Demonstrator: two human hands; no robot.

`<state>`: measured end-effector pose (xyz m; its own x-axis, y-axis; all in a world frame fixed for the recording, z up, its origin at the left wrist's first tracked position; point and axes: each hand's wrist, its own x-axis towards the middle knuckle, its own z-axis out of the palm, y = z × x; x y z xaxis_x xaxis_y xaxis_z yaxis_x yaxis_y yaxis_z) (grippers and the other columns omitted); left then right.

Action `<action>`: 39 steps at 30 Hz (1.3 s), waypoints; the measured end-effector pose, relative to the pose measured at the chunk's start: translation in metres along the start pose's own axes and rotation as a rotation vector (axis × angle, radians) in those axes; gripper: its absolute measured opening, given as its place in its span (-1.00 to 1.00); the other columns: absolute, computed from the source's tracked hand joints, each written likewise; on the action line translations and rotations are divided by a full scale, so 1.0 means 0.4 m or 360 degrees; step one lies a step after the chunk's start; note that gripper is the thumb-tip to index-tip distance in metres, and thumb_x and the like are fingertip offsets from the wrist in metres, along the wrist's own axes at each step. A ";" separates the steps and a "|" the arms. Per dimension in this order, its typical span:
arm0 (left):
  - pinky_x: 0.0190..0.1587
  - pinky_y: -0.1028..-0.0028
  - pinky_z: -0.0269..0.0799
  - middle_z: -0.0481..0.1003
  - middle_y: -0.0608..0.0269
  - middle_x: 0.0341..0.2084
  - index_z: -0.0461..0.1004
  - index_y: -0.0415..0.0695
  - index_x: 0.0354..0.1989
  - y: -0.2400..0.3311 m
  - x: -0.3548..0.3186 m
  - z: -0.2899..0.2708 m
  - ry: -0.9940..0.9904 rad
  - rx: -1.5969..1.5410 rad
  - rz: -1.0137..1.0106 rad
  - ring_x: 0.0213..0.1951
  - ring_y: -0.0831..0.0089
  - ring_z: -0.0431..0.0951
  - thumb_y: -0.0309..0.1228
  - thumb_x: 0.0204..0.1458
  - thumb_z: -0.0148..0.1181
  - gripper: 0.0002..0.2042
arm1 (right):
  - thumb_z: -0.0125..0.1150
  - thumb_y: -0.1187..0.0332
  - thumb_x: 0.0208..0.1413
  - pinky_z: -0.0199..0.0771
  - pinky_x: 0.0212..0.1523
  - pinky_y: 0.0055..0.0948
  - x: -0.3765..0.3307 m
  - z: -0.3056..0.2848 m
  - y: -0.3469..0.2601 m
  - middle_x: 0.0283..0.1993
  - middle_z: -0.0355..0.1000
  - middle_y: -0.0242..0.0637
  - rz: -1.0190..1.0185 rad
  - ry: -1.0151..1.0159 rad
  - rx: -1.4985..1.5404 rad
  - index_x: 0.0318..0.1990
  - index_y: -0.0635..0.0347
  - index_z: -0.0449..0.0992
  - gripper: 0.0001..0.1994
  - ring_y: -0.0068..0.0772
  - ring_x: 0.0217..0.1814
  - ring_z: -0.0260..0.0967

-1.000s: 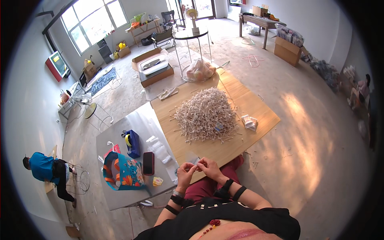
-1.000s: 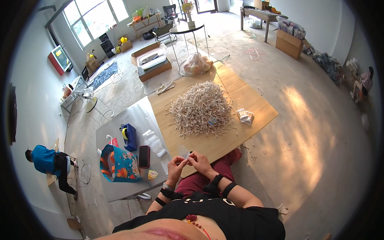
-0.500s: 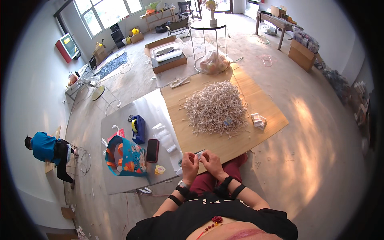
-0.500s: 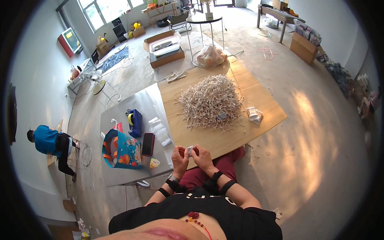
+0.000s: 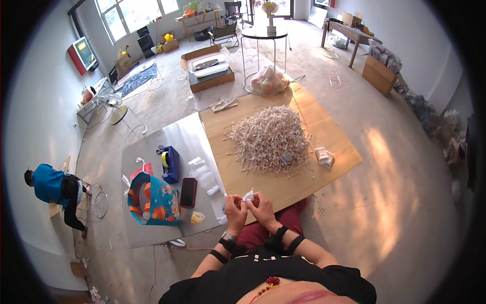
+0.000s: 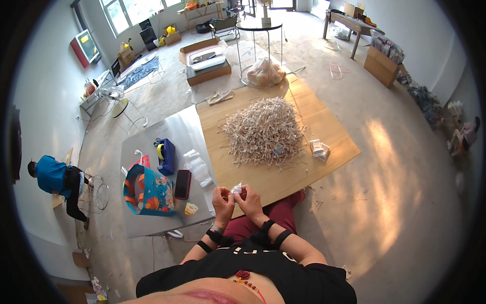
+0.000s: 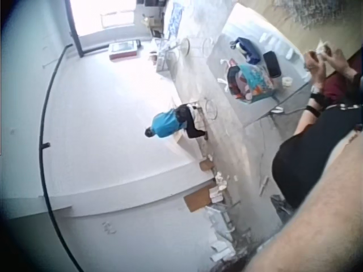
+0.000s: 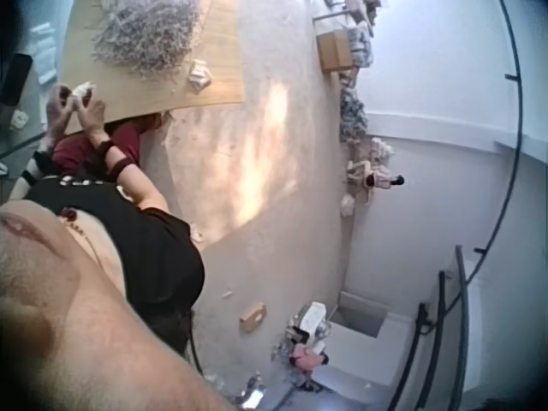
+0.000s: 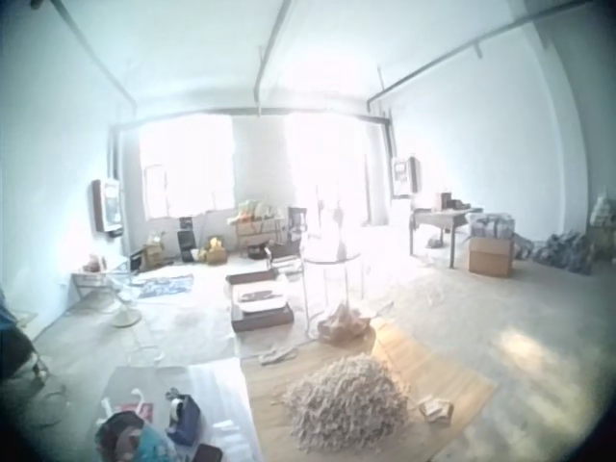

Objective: The person handles a small packet and several small white objects, placing one into a clear plastic bag and securing it by hand on a table.

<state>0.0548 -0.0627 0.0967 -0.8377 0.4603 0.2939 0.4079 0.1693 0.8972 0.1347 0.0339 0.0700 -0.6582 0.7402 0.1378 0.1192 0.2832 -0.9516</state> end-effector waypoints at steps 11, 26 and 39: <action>-0.33 0.23 0.45 0.42 0.08 -0.37 0.41 -0.20 -0.26 -0.006 0.040 -0.027 0.0010 0.0361 0.0294 -0.38 0.14 0.52 -0.65 0.01 0.23 -0.84 | 0.32 0.44 0.16 0.62 -0.23 -0.27 0.066 0.042 -0.058 -0.28 0.57 -0.15 0.0008 0.0092 0.0014 -0.04 0.23 0.43 -0.74 -0.22 -0.28 0.64; -0.33 0.30 0.46 0.40 0.11 -0.32 0.40 -0.20 -0.24 -0.068 0.097 -0.084 0.0173 0.0236 0.0199 -0.40 0.19 0.48 -0.63 0.02 0.20 -0.84 | 0.34 0.50 0.11 0.53 -0.29 -0.27 0.107 0.125 -0.112 -0.34 0.52 -0.13 -0.0158 -0.0067 -0.0127 -0.18 0.25 0.48 -0.83 -0.21 -0.34 0.56; -0.41 0.34 0.42 0.36 0.13 -0.33 0.37 -0.21 -0.22 -0.101 0.102 -0.097 0.0222 0.0217 0.0090 -0.48 0.33 0.42 -0.60 0.02 0.25 -0.80 | 0.36 0.49 0.09 0.54 -0.33 -0.35 0.115 0.152 -0.073 -0.41 0.52 -0.23 -0.0145 0.0050 -0.0123 -0.15 0.22 0.48 -0.79 -0.36 -0.40 0.55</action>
<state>-0.0099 -0.0848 0.0851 -0.8503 0.3489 0.3940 0.4933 0.2675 0.8277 0.0558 0.0225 0.0875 -0.6452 0.7277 0.2326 0.1175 0.3954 -0.9110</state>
